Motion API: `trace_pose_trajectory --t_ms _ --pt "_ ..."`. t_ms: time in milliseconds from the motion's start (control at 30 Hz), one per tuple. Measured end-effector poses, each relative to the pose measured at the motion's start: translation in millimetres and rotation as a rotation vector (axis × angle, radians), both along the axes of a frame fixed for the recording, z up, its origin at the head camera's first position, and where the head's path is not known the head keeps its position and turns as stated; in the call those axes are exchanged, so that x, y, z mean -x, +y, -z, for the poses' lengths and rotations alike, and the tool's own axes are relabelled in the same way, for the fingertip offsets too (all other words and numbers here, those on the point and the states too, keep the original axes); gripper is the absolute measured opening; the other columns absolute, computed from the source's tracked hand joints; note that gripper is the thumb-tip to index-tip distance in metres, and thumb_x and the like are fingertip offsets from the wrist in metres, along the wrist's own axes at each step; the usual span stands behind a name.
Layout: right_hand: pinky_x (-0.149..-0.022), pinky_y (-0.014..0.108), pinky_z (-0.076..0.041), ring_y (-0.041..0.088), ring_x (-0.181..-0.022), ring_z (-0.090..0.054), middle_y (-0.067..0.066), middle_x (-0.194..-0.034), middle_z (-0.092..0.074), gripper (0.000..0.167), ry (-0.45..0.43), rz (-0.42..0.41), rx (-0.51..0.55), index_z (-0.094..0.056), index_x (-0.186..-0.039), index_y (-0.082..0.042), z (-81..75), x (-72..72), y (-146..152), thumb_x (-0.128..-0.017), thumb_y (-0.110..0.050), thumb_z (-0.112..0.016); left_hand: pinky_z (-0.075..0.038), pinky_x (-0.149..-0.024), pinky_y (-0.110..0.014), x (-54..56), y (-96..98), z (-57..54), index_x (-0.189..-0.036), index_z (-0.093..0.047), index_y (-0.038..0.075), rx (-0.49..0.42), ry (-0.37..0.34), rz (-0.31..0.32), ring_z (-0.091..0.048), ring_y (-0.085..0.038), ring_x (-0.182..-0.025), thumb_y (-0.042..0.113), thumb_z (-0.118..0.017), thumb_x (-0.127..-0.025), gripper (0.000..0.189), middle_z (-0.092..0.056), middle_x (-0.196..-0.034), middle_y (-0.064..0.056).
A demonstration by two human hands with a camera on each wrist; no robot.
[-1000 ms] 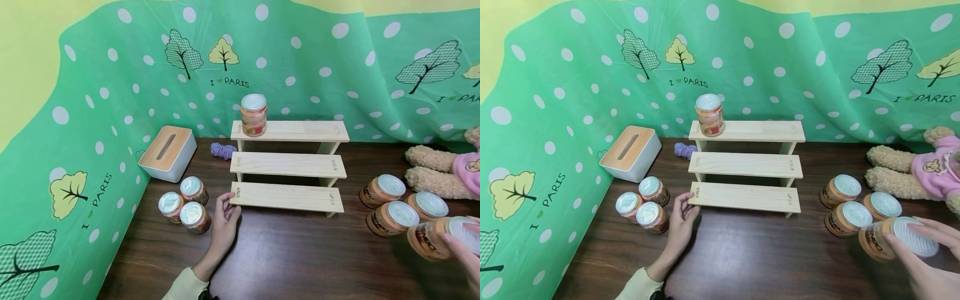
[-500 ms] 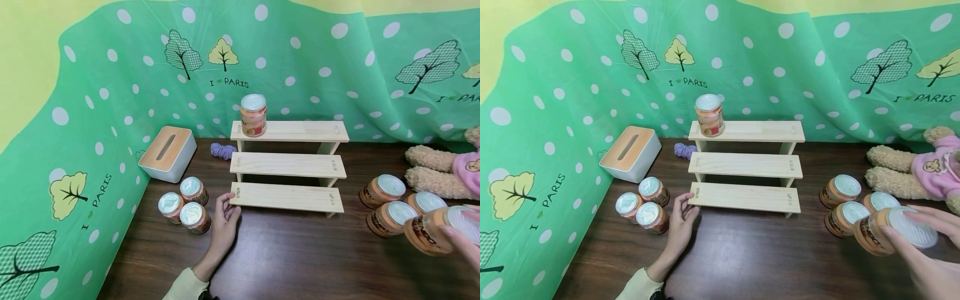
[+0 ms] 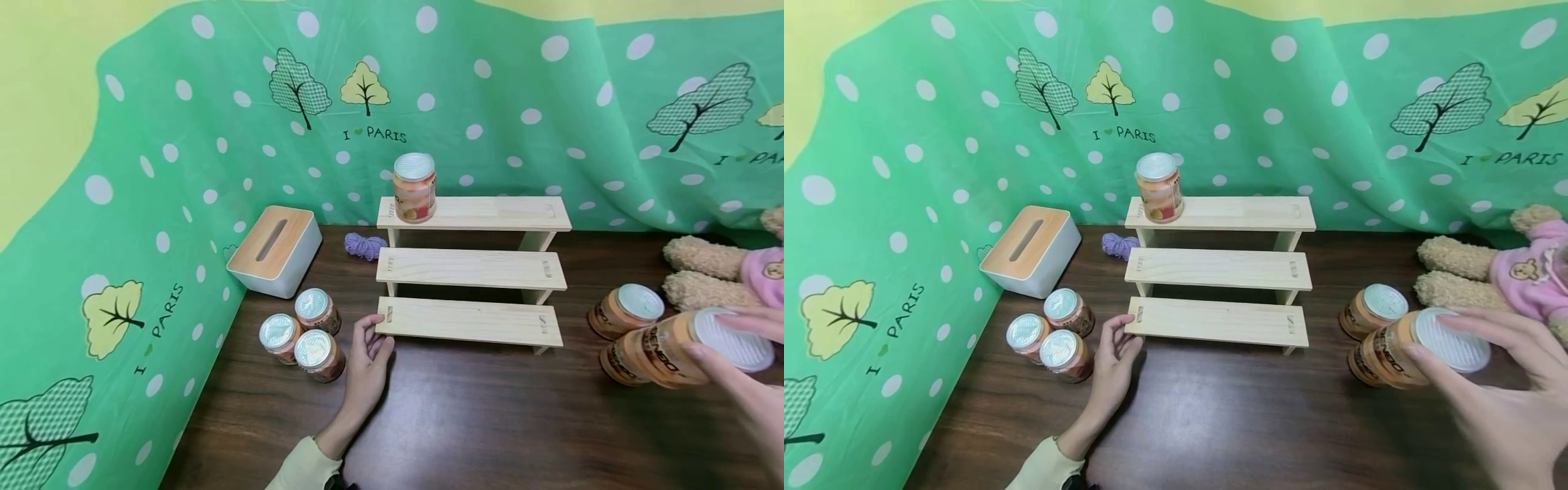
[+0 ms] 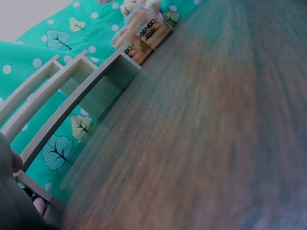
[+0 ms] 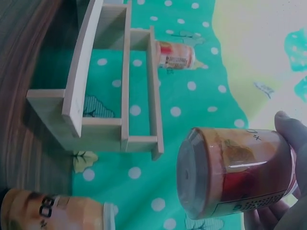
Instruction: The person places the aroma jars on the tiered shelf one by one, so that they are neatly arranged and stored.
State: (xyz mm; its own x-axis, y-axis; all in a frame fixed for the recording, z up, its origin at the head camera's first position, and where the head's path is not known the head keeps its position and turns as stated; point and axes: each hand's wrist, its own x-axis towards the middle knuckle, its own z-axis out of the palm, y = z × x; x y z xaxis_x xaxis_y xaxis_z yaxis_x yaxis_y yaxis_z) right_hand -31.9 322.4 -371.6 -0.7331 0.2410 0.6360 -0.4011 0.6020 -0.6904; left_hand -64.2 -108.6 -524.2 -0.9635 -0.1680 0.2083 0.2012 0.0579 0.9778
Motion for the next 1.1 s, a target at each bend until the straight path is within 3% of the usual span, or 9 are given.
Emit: trace_pose_trajectory --t_ms 100,167,233,300,433,533,700,900,1100 --pt "-0.112 0.011 -0.04 -0.001 -0.13 -0.061 -0.024 -0.132 -0.07 0.083 0.04 -0.037 0.008 -0.079 -0.119 0.013 -2.6 6.3 -4 -0.084 -0.061 -0.092 -0.053 -0.111 -0.025 3.7 -2.3 11.2 -0.145 -0.057 0.006 -0.032 -0.04 0.008 -0.062 -0.022 -0.14 0.001 -0.066 -0.106 0.04 -0.066 -0.151 -0.013" --pt "-0.11 0.01 -0.042 0.0 -0.128 -0.062 -0.022 -0.13 -0.072 0.089 0.05 -0.046 0.017 -0.077 -0.117 0.018 -5.1 9.5 -7 -0.081 -0.062 -0.094 -0.054 -0.112 -0.028 6.8 -4.3 22.6 -0.145 -0.058 0.012 -0.045 -0.048 0.014 -0.063 -0.023 -0.141 0.003 -0.067 -0.106 0.041 -0.067 -0.15 -0.006" --pt "-0.109 0.01 -0.043 0.002 -0.127 -0.063 -0.02 -0.129 -0.073 0.081 0.043 -0.059 0.027 -0.076 -0.115 0.02 -7.1 10.7 -9 -0.083 -0.051 -0.097 -0.054 -0.112 -0.028 9.9 -6.3 34.3 -0.144 -0.059 0.017 -0.052 -0.047 0.015 -0.063 -0.022 -0.141 0.004 -0.069 -0.106 0.042 -0.067 -0.15 0.002" --pt "-0.109 0.011 -0.045 0.005 -0.127 -0.064 -0.017 -0.129 -0.074 0.072 0.038 -0.077 0.039 -0.075 -0.113 0.021 -9.1 11.9 -12 -0.084 -0.04 -0.099 -0.055 -0.113 -0.029 10.7 -6.7 37.0 -0.145 -0.059 0.019 -0.054 -0.044 0.02 -0.063 -0.022 -0.142 0.004 -0.07 -0.106 0.043 -0.067 -0.15 0.004" --pt "-0.108 0.014 -0.049 0.01 -0.125 -0.068 -0.009 -0.126 -0.078 0.053 0.068 -0.11 0.066 -0.074 -0.109 0.025 -12.8 16.9 -19 -0.083 -0.012 -0.101 -0.055 -0.11 -0.025 8.8 -4.5 30.3 -0.145 -0.058 0.014 -0.036 0.003 0.015 -0.064 -0.019 -0.139 0.003 -0.069 -0.106 0.042 -0.067 -0.15 -0.005" --pt "-0.109 0.016 -0.049 0.01 -0.121 -0.07 -0.007 -0.121 -0.08 0.051 0.093 -0.124 0.084 -0.074 -0.106 0.024 -16.0 22.2 -25 -0.08 -0.009 -0.102 -0.055 -0.108 -0.023 4.8 -1.7 16.6 -0.145 -0.057 0.006 -0.017 0.026 0.009 -0.064 -0.019 -0.137 0.002 -0.067 -0.106 0.04 -0.066 -0.149 -0.016" --pt "-0.096 0.012 -0.052 0.012 -0.118 -0.069 -0.004 -0.118 -0.079 0.044 0.073 -0.158 0.178 -0.073 -0.106 0.027 -19.9 28.1 -39 -0.078 0.005 -0.098 -0.053 -0.113 -0.028 -1.9 2.3 -6.1 -0.145 -0.055 -0.001 -0.025 -0.046 0.007 -0.061 -0.027 -0.141 -0.001 -0.065 -0.107 0.04 -0.063 -0.152 -0.021" --pt "-0.094 0.013 -0.052 0.012 -0.111 -0.072 0.001 -0.111 -0.083 0.039 0.155 -0.181 0.201 -0.075 -0.098 0.025 -21.5 38.7 -52 -0.076 0.005 -0.099 -0.051 -0.119 -0.041 -2.3 3.6 -9.4 -0.146 -0.054 -0.001 -0.03 -0.109 0.0 -0.058 -0.029 -0.145 -0.006 -0.064 -0.107 0.041 -0.063 -0.155 -0.019" --pt "-0.087 0.013 -0.049 0.009 -0.103 -0.072 0.002 -0.106 -0.085 0.035 0.212 -0.176 0.191 -0.078 -0.093 0.021 -23.8 49.4 -60 -0.07 0.005 -0.101 -0.052 -0.115 -0.031 -2.0 1.5 -6.7 -0.146 -0.054 -0.001 -0.026 -0.071 0.009 -0.059 -0.03 -0.144 -0.002 -0.065 -0.107 0.04 -0.063 -0.154 -0.02"
